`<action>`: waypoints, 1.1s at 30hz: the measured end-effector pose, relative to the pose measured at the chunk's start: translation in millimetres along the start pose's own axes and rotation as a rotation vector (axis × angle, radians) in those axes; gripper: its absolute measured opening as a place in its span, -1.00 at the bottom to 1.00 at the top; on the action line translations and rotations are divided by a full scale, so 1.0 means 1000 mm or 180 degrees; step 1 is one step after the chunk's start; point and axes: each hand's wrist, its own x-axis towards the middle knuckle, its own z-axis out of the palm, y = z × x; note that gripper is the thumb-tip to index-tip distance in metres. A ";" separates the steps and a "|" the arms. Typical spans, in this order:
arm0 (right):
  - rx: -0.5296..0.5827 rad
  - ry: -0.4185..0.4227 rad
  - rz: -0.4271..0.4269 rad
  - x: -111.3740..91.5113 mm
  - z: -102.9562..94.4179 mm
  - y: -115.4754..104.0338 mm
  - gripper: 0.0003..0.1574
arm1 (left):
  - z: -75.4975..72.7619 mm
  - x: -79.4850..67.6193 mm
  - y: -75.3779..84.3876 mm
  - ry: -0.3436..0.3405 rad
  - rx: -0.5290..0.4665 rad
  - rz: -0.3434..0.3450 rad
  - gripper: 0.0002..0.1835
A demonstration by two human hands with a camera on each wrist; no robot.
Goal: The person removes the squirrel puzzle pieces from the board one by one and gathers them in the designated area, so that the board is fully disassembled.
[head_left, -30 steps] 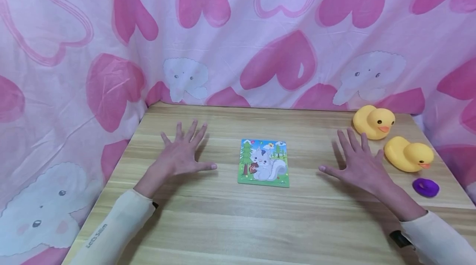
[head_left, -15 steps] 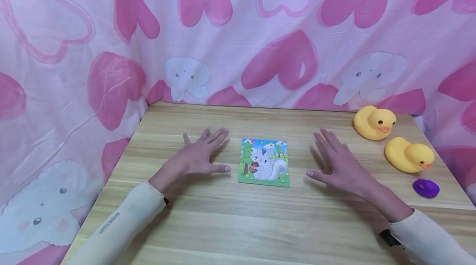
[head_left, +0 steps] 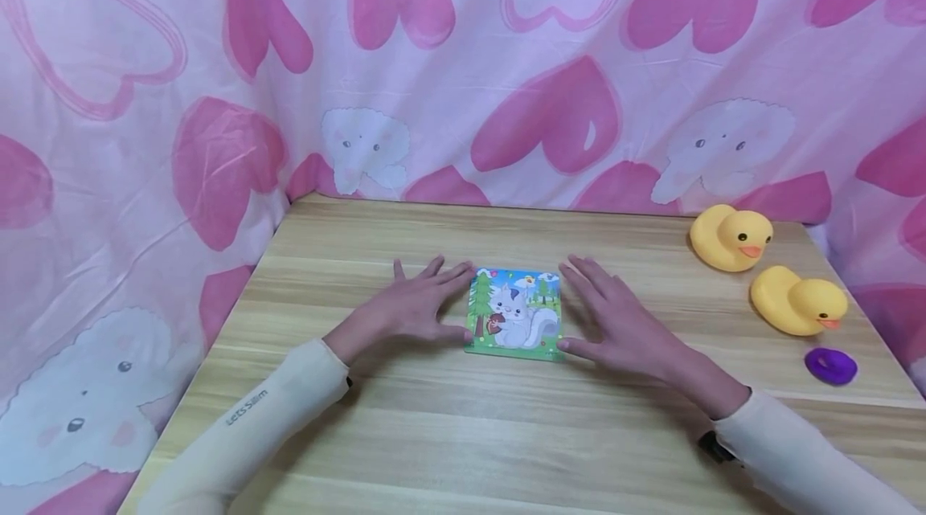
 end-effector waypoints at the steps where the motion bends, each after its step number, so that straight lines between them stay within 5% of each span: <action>1: -0.0002 -0.0014 -0.0034 0.002 0.001 -0.002 0.45 | 0.000 0.001 0.001 -0.0032 0.0016 -0.0009 0.22; 12: -0.0065 -0.0016 -0.0242 0.028 0.009 -0.016 0.38 | 0.006 0.004 0.005 -0.0133 0.0080 -0.0009 0.26; 20: 0.0085 -0.0192 -0.0013 0.052 0.017 -0.027 0.24 | 0.006 0.002 0.008 -0.0181 0.0098 -0.0057 0.28; 33: 0.0228 -0.0352 -0.0106 0.095 0.025 -0.041 0.01 | 0.006 0.002 0.014 -0.0360 0.0246 -0.0186 0.28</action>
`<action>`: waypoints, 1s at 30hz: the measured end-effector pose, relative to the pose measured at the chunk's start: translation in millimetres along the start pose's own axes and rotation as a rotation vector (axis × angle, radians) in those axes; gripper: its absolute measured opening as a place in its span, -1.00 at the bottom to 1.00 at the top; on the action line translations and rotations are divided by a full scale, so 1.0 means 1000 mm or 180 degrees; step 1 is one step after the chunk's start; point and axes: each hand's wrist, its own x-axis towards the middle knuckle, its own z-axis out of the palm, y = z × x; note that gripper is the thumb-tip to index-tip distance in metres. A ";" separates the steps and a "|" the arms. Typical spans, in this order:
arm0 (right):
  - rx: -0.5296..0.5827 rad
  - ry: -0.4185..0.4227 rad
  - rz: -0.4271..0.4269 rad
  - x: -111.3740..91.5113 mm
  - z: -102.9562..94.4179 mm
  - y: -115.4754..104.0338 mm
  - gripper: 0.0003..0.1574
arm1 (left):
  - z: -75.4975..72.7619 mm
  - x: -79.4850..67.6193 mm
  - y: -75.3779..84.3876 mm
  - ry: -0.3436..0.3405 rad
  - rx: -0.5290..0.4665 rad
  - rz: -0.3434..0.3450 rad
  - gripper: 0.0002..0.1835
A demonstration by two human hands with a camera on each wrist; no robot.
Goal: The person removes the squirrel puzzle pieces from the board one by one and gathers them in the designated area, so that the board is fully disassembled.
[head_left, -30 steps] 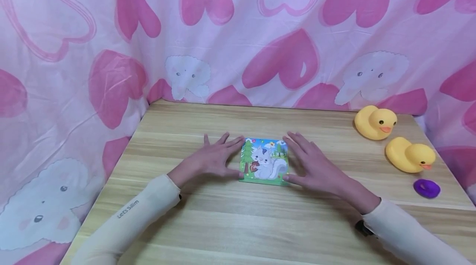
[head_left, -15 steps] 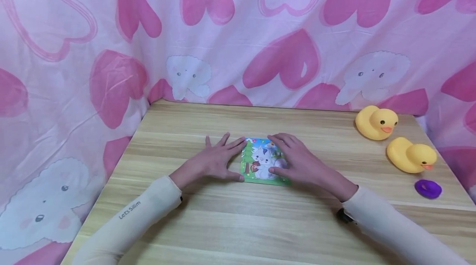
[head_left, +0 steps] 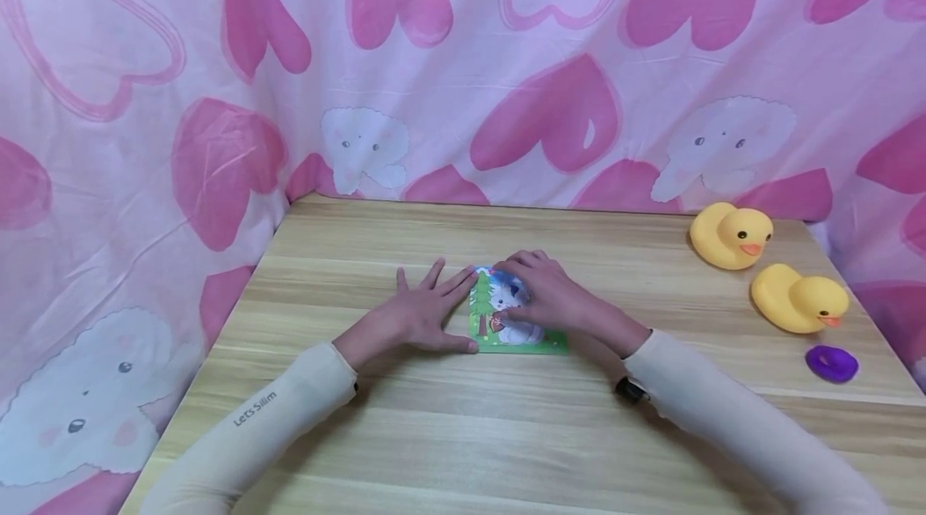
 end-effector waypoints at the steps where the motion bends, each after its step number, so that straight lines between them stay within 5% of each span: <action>1: 0.0011 -0.0017 0.0021 0.003 0.001 -0.001 0.00 | 0.000 0.000 0.001 -0.0010 0.0011 -0.0010 0.28; 18: -0.0294 -0.0202 0.0321 0.022 0.001 -0.019 -0.15 | -0.004 0.000 0.005 -0.0187 0.0077 -0.0064 0.29; 30: -0.0076 -0.0393 0.0428 0.043 -0.006 -0.017 -0.21 | -0.003 0.002 0.005 -0.0225 -0.0001 -0.0075 0.31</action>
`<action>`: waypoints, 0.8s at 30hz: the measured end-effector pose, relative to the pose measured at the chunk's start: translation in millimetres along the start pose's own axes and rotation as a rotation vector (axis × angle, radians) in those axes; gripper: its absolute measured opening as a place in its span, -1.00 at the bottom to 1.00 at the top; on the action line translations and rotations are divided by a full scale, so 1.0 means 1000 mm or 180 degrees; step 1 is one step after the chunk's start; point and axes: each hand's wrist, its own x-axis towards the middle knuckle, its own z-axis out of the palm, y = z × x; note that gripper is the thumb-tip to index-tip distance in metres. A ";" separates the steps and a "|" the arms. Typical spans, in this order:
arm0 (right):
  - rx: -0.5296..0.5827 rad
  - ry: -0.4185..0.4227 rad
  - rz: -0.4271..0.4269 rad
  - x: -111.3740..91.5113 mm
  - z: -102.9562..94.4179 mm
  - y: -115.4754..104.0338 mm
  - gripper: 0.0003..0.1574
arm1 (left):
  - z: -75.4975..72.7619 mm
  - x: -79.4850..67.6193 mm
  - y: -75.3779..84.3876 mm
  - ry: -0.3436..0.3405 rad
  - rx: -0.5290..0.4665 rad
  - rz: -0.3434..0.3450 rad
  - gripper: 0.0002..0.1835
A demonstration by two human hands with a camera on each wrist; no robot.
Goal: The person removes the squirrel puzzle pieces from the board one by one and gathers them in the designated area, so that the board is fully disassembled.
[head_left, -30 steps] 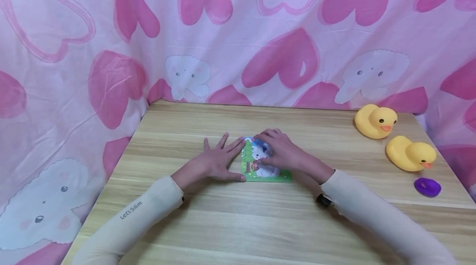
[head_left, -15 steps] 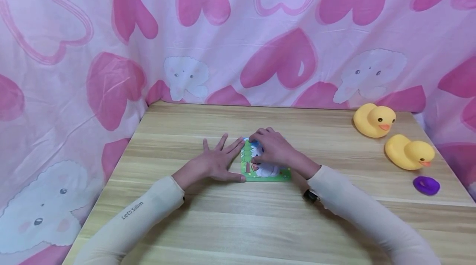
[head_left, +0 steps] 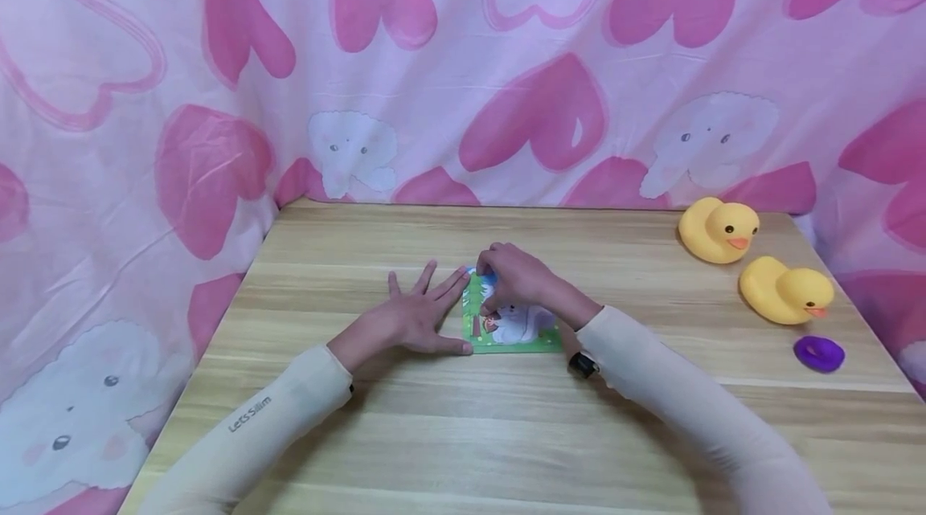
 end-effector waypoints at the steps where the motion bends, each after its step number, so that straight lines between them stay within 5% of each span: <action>1: 0.0016 -0.0006 -0.0018 0.001 0.000 0.000 -0.21 | 0.001 0.000 -0.001 0.0003 -0.0007 0.0001 0.31; 13: 0.0300 -0.0002 -0.0047 0.001 0.003 0.009 -0.19 | 0.001 0.000 0.000 0.0035 -0.0057 0.0075 0.31; 24: 0.0679 -0.0001 -0.0378 0.002 0.006 0.023 -0.31 | 0.002 0.001 -0.002 0.0009 -0.0096 0.0068 0.32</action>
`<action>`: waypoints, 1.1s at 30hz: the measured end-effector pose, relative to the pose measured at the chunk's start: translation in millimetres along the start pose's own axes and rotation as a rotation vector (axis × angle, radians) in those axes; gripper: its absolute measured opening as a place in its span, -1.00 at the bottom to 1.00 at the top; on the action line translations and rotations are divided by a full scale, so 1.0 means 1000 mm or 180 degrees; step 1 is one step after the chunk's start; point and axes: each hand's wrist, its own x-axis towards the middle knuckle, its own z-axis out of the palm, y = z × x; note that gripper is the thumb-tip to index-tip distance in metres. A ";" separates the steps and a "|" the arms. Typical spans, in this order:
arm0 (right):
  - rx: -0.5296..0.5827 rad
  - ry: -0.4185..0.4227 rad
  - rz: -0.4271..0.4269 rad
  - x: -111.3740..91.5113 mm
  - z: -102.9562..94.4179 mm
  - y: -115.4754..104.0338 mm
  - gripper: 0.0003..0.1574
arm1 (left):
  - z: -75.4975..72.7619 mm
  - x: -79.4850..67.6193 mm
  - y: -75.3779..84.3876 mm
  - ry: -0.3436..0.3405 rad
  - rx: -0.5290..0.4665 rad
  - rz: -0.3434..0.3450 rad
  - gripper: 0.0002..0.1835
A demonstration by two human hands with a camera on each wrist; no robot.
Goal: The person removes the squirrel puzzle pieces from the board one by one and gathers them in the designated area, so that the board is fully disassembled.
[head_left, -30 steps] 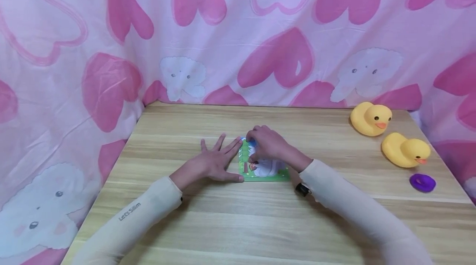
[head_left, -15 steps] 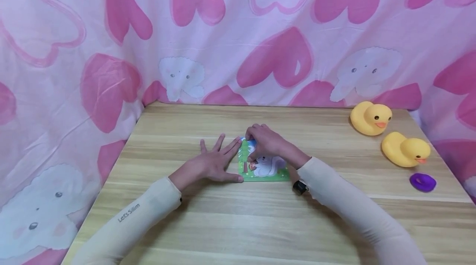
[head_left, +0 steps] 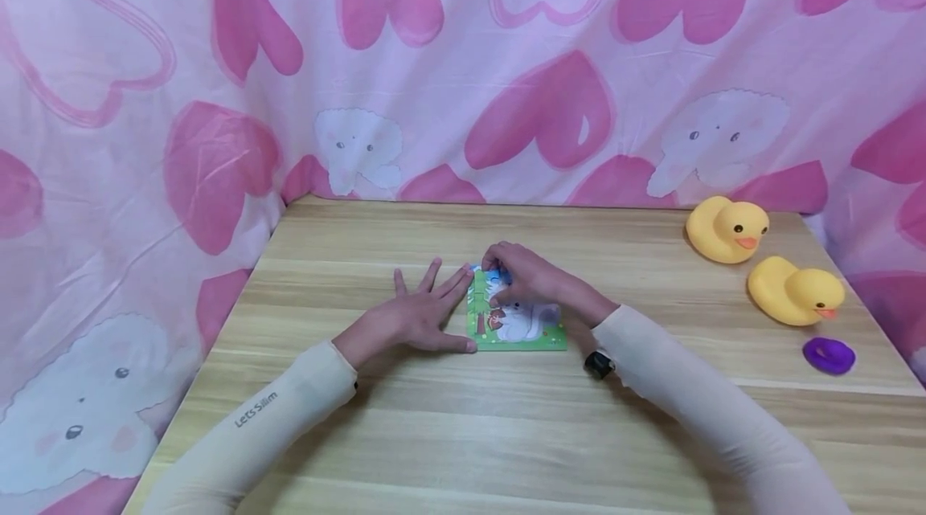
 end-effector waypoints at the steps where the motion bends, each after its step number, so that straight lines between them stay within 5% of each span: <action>1: -0.0005 -0.0003 -0.0007 0.000 0.000 0.000 -0.31 | 0.000 0.000 0.000 0.0004 -0.0004 0.0000 0.32; 18: 0.0015 0.0090 -0.0103 0.001 -0.003 0.003 -0.44 | 0.001 0.000 0.000 0.0010 -0.0074 -0.0010 0.31; 27: -0.0289 -0.0023 -0.0060 0.005 -0.007 0.002 -0.43 | 0.002 -0.001 -0.001 0.0020 -0.0102 0.0004 0.32; 33: -0.0100 0.0092 0.0020 -0.003 -0.014 0.006 -0.43 | 0.002 -0.001 -0.002 0.0016 -0.0147 0.0010 0.32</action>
